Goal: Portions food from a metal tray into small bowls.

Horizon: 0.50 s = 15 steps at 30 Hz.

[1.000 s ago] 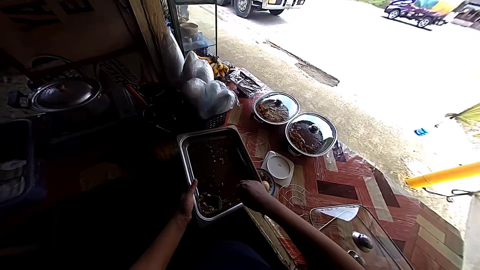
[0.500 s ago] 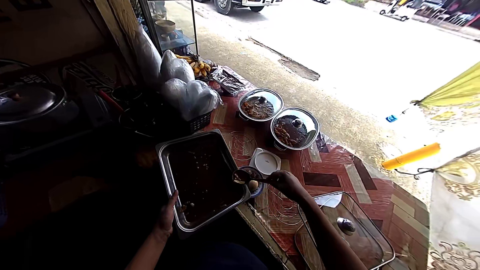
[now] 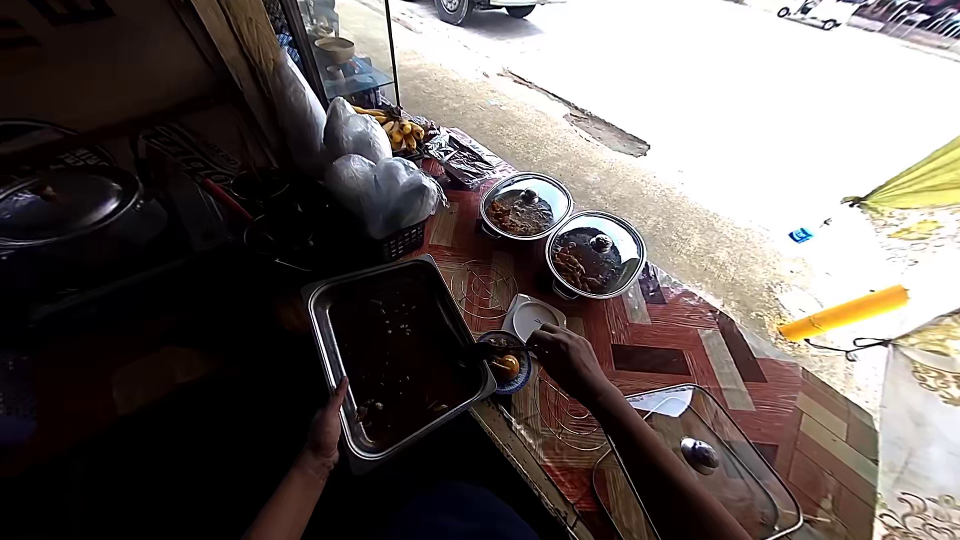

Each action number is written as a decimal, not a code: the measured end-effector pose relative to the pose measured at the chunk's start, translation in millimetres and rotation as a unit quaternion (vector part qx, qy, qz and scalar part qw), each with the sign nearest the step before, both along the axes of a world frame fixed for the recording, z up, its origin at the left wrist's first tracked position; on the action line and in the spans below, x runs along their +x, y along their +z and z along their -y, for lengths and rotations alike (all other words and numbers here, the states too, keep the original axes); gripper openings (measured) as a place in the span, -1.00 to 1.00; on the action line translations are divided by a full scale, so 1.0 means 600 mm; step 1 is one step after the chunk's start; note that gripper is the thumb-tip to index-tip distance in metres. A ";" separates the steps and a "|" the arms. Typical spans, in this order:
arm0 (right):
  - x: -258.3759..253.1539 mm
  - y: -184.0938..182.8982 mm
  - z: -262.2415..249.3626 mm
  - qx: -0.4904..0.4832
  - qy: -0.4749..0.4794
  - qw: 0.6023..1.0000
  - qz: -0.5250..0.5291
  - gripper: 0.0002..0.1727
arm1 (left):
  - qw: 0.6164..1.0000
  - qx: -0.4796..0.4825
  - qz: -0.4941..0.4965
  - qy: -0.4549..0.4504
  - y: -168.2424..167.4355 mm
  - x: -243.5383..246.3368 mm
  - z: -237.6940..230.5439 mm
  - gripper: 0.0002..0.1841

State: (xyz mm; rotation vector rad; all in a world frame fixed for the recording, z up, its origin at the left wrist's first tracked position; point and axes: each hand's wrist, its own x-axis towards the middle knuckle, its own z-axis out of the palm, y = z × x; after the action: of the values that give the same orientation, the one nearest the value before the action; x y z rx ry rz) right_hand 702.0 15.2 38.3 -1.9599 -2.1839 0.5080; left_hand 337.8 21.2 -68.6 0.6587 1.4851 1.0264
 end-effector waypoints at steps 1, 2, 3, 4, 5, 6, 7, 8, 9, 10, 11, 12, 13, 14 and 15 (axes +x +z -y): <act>-0.018 0.003 -0.011 0.002 0.028 0.999 0.021 -0.74 | 1.000 -0.001 0.001 -0.001 0.002 0.001 -0.001 -0.46; -0.033 -0.001 -0.020 0.020 0.051 0.998 0.041 -0.75 | 1.000 -0.002 0.003 -0.003 0.005 0.003 -0.003 -0.46; -0.045 -0.006 -0.028 0.041 0.067 0.995 0.061 -0.75 | 1.000 -0.003 0.005 -0.003 0.006 0.005 -0.004 -0.46; -0.054 -0.009 -0.036 0.052 0.076 0.993 0.076 -0.75 | 1.000 -0.002 0.009 -0.005 0.008 0.007 -0.006 -0.46; -0.060 -0.009 -0.041 0.047 0.080 0.992 0.090 -0.75 | 1.000 -0.001 0.014 -0.005 0.009 0.009 -0.007 -0.47; -0.065 -0.003 -0.046 0.014 0.083 0.991 0.104 -0.74 | 1.000 0.000 0.020 -0.002 0.011 0.012 -0.009 -0.48; -0.069 0.005 -0.049 -0.029 0.087 0.989 0.118 -0.72 | 1.000 0.000 0.027 0.003 0.012 0.015 -0.010 -0.49; -0.073 0.014 -0.052 -0.079 0.092 0.984 0.131 -0.71 | 0.999 -0.003 0.034 0.008 0.013 0.018 -0.012 -0.49; -0.076 0.021 -0.055 -0.123 0.099 0.977 0.142 -0.70 | 0.999 -0.004 0.040 0.012 0.014 0.021 -0.013 -0.49; -0.075 0.024 -0.058 -0.155 0.108 0.971 0.144 -0.71 | 0.999 -0.004 0.041 0.013 0.014 0.022 -0.014 -0.49; -0.072 0.023 -0.061 -0.178 0.117 0.967 0.140 -0.72 | 0.999 -0.003 0.039 0.011 0.014 0.024 -0.015 -0.48; -0.068 0.019 -0.065 -0.191 0.125 0.966 0.125 -0.72 | 0.999 -0.002 0.035 0.009 0.014 0.025 -0.015 -0.48; -0.063 0.011 -0.069 -0.202 0.129 0.965 0.106 -0.72 | 0.999 -0.002 0.033 0.008 0.016 0.027 -0.015 -0.48; -0.060 -0.002 -0.073 -0.206 0.133 0.966 0.086 -0.72 | 0.999 -0.003 0.034 0.010 0.018 0.030 -0.015 -0.48; -0.058 -0.018 -0.076 -0.203 0.138 0.967 0.066 -0.72 | 0.999 -0.005 0.033 0.011 0.020 0.033 -0.014 -0.49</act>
State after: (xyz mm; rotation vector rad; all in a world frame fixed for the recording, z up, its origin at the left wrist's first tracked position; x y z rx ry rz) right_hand 667.0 60.7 27.3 -1.9187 -2.6283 0.9602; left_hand 357.6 29.8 -56.9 0.5955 1.4421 1.0475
